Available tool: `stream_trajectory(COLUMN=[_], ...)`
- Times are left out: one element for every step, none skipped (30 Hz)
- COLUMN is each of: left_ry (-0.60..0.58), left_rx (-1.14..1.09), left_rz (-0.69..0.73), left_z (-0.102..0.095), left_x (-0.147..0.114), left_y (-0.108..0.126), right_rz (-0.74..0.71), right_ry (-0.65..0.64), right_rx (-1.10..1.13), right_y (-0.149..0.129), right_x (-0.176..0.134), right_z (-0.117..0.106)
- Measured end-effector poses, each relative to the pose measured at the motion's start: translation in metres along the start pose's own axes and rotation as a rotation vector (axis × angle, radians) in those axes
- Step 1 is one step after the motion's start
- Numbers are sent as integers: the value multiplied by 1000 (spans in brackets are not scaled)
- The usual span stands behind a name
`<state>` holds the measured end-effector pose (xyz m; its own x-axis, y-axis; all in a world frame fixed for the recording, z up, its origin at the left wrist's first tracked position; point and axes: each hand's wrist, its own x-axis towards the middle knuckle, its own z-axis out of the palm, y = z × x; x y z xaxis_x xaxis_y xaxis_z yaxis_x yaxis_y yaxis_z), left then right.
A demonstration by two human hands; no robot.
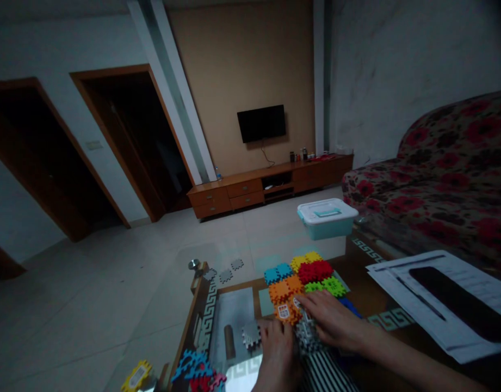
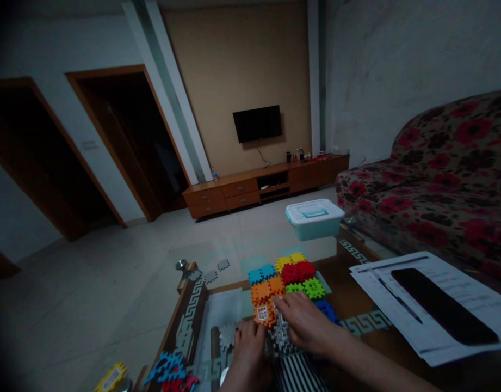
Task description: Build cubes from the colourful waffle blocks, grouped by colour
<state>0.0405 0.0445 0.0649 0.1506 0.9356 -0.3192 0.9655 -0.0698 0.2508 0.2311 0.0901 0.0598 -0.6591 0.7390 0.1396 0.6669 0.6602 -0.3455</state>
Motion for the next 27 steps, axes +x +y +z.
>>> stream_trajectory(left_ry=[-12, -16, -8, 19, 46, 63, 66, 60, 53, 51, 53, 57, 64, 76, 93, 114, 136, 152, 162, 165, 168, 175, 192, 217, 239, 248, 245], left_rx=[11, 24, 36, 45, 49, 49, 44, 34, 20, 1, -20, -40, -60, -77, -92, -106, -121, -137, -151, -162, -167, -168, -166, -161, -151, -140, -127], left_rz=[2, 0, -1, -3, -10, -27, -59, -100, -139, -171, -196, -208, -211, -207, -199, -188, -175, -163, -153, -146, -145, -146, -145, -142, -143, -148, -160], left_z=[3, 5, 7, 9, 11, 13, 16, 19, 22, 25, 28, 31, 34, 36, 38, 40, 40, 41, 41, 40, 38, 36, 32, 29, 24, 19, 14], left_x=[3, 5, 6, 6, 5, 4, 3, 2, 1, 1, 1, 1, 2, 2, 2, 2, 2, 1, 0, -2, -4, -6, -7, -8, -9, -8, -7], left_y=[4, 5, 5, 3, 0, -4, -8, -12, -16, -18, -20, -22, -22, -22, -22, -21, -21, -21, -22, -24, -27, -31, -36, -43, -50, -57, -65], right_rz=[11, 24, 40, 55, 67, 76, 80, 81, 80, 77, 73, 67, 61, 53, 43, 33, 24, 13, 4, 0, -3, -7, -12, -17, -24, -32, -39], right_ry=[4, 6, 4, -3, -13, -25, -37, -48, -56, -60, -58, -53, -43, -30, -15, -4, 7, 16, 21, 25, 29, 35, 40, 42, 42, 38, 26], right_rx=[-7, -19, -34, -49, -62, -72, -80, -87, -93, -96, -96, -90, -80, -65, -48, -31, -16, -3, 7, 15, 23, 34, 49, 65, 82, 94, 98], right_y=[-1, -2, -4, -5, -7, -8, -9, -10, -10, -11, -11, -11, -11, -12, -12, -12, -13, -14, -15, -16, -17, -18, -19, -19, -19, -18, -17], right_x=[-5, -8, -9, -10, -9, -8, -7, -7, -6, -6, -6, -6, -6, -7, -8, -8, -8, -8, -6, -4, 0, 5, 12, 22, 33, 45, 60], right_z=[2, 4, 7, 10, 14, 17, 21, 24, 27, 29, 32, 33, 34, 35, 36, 35, 35, 33, 32, 30, 27, 25, 23, 22, 22, 23, 26])
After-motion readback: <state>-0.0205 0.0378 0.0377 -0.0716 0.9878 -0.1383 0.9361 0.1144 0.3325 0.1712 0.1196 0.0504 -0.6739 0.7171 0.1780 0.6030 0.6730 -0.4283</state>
